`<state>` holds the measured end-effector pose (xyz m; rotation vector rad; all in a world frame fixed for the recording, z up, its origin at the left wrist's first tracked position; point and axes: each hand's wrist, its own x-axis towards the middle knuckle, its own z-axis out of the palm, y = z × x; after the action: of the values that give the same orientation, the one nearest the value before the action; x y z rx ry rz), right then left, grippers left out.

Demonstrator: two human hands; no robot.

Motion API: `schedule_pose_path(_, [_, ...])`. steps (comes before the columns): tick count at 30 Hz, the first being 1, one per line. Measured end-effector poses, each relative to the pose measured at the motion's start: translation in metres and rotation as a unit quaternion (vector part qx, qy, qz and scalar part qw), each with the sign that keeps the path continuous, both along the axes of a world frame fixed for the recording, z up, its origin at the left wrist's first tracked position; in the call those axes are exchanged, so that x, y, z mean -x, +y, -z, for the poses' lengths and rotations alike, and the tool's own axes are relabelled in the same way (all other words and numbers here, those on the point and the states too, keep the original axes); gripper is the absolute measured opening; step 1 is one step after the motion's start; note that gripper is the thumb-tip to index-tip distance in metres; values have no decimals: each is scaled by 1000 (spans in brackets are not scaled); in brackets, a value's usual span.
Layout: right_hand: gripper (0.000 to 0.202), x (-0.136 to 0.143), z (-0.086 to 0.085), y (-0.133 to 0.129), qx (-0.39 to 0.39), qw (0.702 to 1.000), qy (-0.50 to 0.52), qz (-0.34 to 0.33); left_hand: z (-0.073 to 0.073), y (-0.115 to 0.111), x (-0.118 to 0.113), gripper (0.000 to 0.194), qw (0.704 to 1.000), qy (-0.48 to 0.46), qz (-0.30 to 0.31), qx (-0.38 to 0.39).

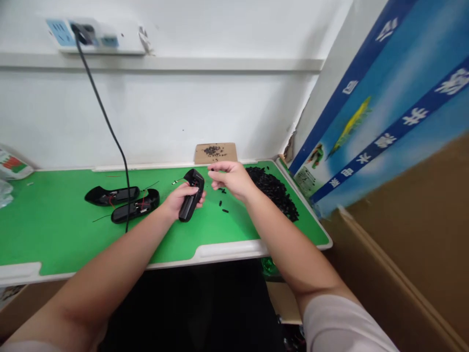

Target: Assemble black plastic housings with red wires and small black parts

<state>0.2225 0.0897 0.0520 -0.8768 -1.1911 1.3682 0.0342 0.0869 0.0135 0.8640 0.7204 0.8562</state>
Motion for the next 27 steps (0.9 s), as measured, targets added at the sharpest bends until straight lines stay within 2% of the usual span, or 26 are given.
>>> schedule_pose_path(6, [34,4,20,-7,84,991,75,-70,-3,6,-4,23,998,-31,3,63])
schedule_pose_path(13, [30,1,29,-9,157,972,150,-88,-2,9,-6,21,995,-56,-30,79])
schedule_pose_path(17, [28,6,28,-12,160,963,178,-123,0,8,-4,21,996,-61,-28,50])
schedule_pose_path(21, [22,11,28,-18,144,962,181,-146,0,4,-2,30,997,-54,-41,25])
schedule_pose_path(27, [23,15,30,-23,135,964,181,-140,-1,0,-1,41,999,-19,-48,9])
